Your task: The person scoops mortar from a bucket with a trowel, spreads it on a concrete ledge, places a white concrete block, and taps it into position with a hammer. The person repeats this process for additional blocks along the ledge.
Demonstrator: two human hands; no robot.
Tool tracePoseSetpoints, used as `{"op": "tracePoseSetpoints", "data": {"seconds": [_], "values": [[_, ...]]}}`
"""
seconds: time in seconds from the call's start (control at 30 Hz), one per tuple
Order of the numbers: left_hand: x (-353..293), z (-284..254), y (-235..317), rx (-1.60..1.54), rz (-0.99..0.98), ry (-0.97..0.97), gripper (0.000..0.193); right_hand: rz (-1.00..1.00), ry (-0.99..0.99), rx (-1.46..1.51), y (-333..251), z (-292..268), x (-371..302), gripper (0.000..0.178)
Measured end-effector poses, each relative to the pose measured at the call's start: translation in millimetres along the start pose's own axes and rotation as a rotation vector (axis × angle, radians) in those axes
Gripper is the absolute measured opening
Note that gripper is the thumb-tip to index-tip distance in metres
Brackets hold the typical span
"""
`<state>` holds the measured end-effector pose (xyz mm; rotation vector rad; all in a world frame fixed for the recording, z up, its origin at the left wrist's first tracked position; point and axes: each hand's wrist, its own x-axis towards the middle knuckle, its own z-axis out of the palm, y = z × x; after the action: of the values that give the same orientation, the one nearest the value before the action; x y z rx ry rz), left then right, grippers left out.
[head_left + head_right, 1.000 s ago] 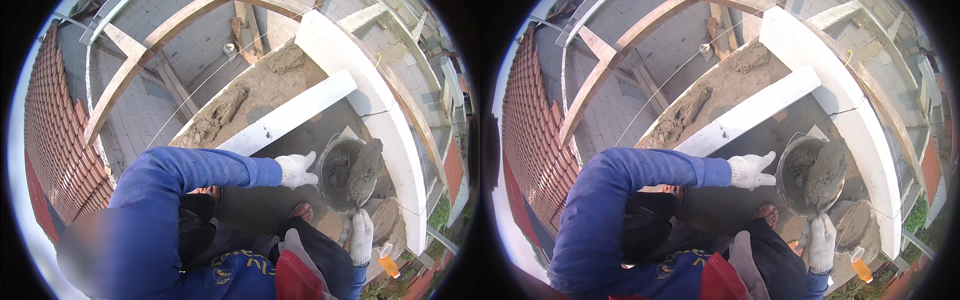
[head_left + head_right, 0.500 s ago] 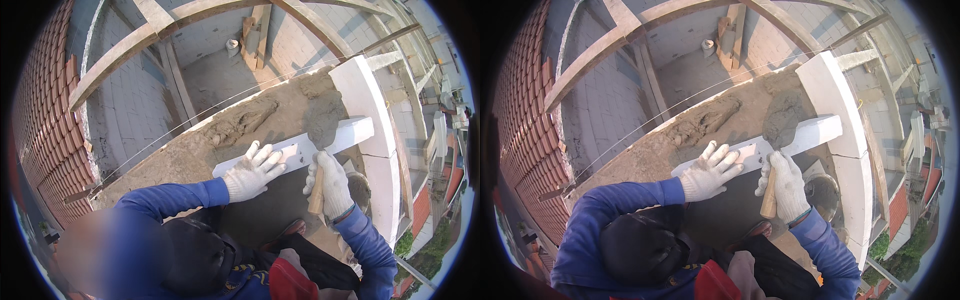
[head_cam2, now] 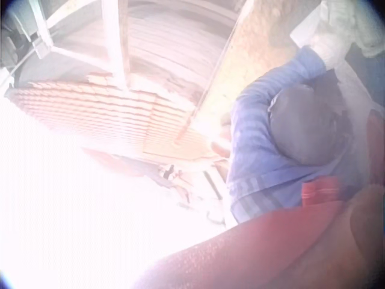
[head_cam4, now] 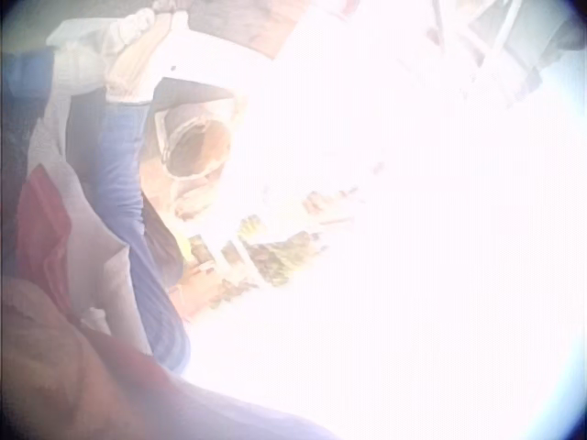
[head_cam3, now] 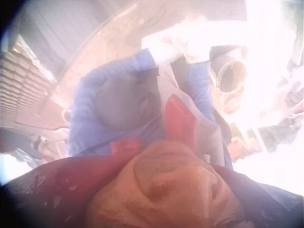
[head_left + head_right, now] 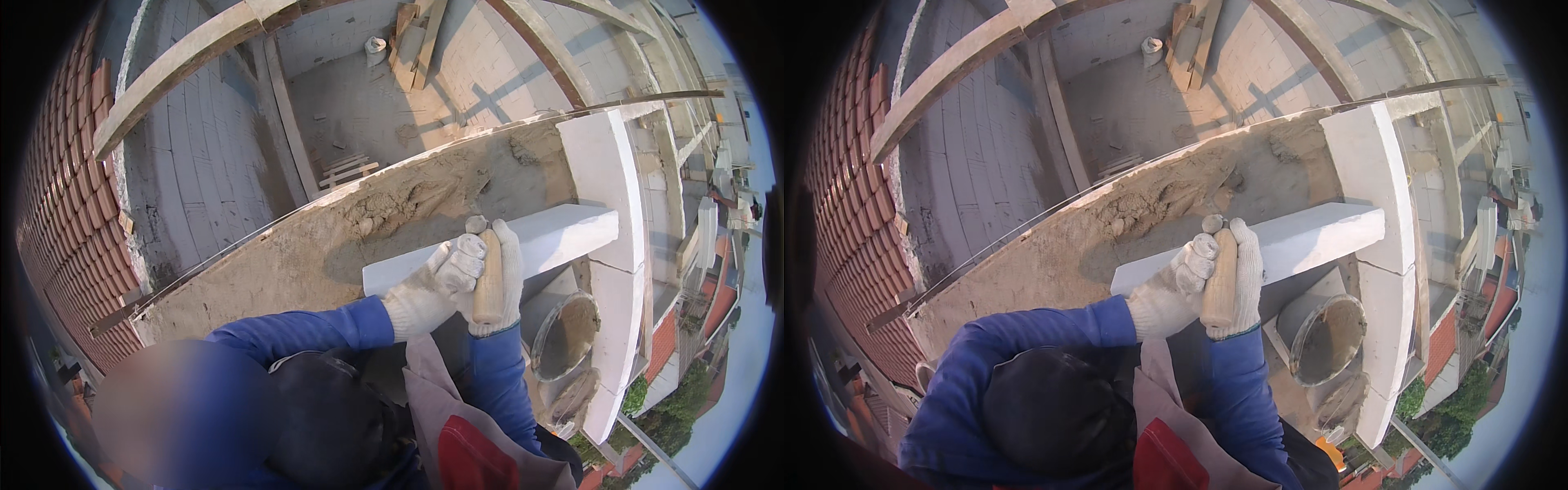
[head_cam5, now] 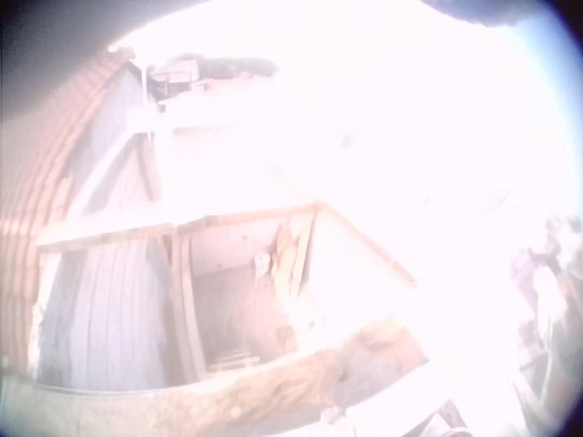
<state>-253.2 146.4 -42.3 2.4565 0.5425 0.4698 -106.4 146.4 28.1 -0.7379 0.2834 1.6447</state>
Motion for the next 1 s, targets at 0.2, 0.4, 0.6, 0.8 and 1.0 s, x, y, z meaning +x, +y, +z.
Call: {"op": "tracePoseSetpoints", "data": {"seconds": [0.2,0.4,0.6,0.8,1.0], "values": [[-3,-1,-6,0.148,0.091,-0.052,0.056,0.098,0.516,-1.015,-98,25,-51,0.054],[-7,7,-5,0.16,0.121,-0.044,0.054,0.175,0.533,-1.005,-113,18,20,0.05],[-10,10,9,0.024,0.082,-0.281,0.05,0.204,0.491,-0.956,-5,-4,48,0.047],[-27,81,-5,0.012,0.068,0.038,0.052,0.405,0.517,-1.413,-44,70,-6,0.051],[-12,12,2,0.192,0.089,-0.339,0.052,-0.27,0.069,-2.91,-123,51,-25,0.031]]}}
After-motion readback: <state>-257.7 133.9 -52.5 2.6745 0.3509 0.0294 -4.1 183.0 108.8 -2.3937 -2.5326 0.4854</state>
